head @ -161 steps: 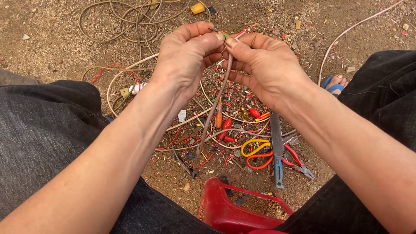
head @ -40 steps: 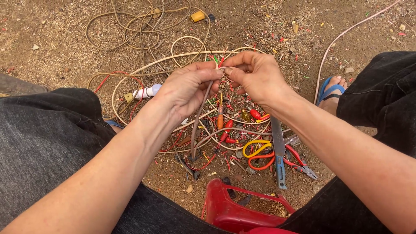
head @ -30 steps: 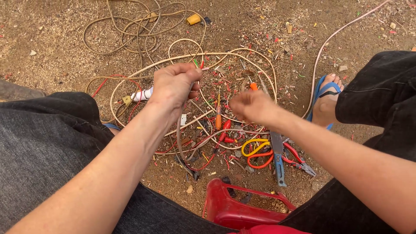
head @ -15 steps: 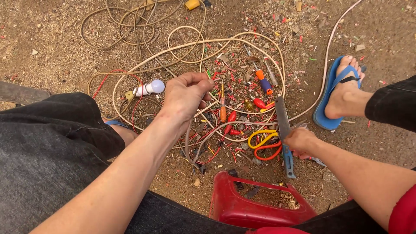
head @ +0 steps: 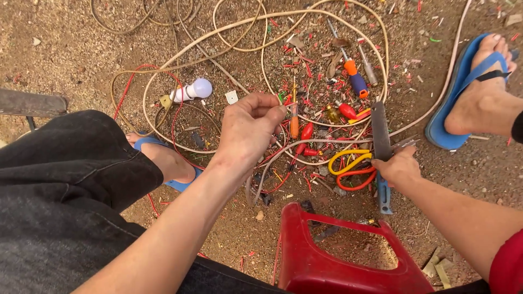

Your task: Stripping insulation from electrical wires and twisting the copper strands together to prepare them for connection.

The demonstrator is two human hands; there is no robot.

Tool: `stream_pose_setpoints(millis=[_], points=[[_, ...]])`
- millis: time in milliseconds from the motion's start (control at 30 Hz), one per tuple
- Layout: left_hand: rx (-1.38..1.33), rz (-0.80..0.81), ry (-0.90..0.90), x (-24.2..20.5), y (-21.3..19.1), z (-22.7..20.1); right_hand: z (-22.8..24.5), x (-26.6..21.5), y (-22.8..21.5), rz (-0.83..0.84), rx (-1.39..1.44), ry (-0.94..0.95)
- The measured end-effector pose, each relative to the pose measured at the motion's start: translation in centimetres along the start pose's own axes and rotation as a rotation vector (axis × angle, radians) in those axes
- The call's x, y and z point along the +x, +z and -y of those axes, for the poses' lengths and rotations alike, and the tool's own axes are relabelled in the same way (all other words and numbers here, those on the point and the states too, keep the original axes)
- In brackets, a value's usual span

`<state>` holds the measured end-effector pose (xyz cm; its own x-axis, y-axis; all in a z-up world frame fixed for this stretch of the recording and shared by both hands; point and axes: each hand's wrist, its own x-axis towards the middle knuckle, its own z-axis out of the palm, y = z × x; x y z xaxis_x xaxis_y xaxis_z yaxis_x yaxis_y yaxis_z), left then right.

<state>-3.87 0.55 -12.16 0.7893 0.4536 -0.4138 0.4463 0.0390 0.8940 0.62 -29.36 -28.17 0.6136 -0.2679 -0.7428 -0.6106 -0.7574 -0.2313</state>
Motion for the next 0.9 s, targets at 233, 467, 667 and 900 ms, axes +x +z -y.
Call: stream_pose_setpoints(millis=[233,467,667,900], points=[[-0.029,0.001,-0.008,-0.6,0.1,-0.4,-2.6,4.3,1.2,-0.049,-0.07,-0.049],[-0.096,-0.009,-0.005,-0.2,0.2,-0.5,-8.8,12.6,4.6,-0.116,-0.496,-0.146],[-0.093,0.008,0.092,-0.3,0.3,-3.0,1.7,8.9,-0.1,-0.415,-0.024,-0.377],[-0.143,0.052,-0.189,-1.0,-2.0,-5.8,17.2,-6.8,-12.3,0.418,0.985,-0.415]])
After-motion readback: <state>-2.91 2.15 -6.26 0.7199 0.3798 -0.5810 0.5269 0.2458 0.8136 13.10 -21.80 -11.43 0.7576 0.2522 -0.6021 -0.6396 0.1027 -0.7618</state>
